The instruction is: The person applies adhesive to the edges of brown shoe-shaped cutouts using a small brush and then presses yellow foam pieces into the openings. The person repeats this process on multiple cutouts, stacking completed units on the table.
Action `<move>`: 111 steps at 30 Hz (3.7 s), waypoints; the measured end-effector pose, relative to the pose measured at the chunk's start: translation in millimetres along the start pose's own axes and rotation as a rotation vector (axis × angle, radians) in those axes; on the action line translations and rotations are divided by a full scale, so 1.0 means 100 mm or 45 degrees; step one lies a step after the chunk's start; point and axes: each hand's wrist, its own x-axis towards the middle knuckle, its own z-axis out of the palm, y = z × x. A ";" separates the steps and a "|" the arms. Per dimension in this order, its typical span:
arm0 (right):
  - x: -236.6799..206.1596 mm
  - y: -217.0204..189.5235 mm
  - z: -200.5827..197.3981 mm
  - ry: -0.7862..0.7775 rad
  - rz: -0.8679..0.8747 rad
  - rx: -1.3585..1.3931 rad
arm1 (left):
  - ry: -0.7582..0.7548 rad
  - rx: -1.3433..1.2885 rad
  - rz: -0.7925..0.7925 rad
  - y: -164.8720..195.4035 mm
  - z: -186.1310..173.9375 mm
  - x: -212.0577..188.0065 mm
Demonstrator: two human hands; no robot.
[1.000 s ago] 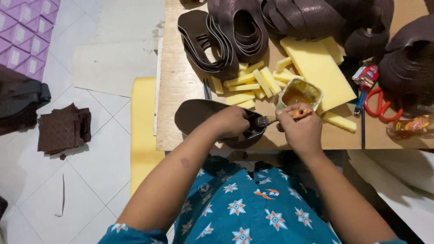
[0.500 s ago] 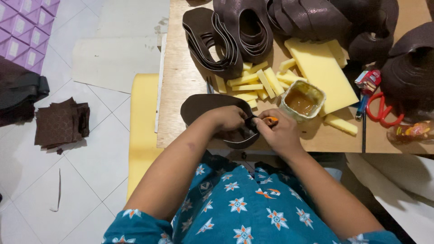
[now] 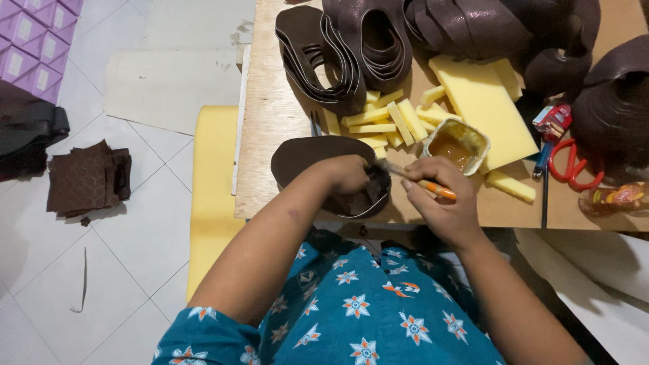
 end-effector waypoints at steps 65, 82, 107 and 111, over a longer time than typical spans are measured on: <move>-0.16 -0.28 -0.41 0.168 -0.063 -0.500 | 0.326 0.588 0.313 0.13 0.40 0.02; 0.62 0.51 -0.09 -0.344 0.520 -0.774 | 0.810 0.396 0.964 0.32 0.54 -0.93; 3.45 1.02 -0.94 0.497 0.614 -0.180 | 1.040 0.453 0.723 0.02 -0.13 0.35; 3.90 1.31 -0.85 0.566 0.648 -0.259 | 1.020 0.457 0.754 0.01 -0.17 0.36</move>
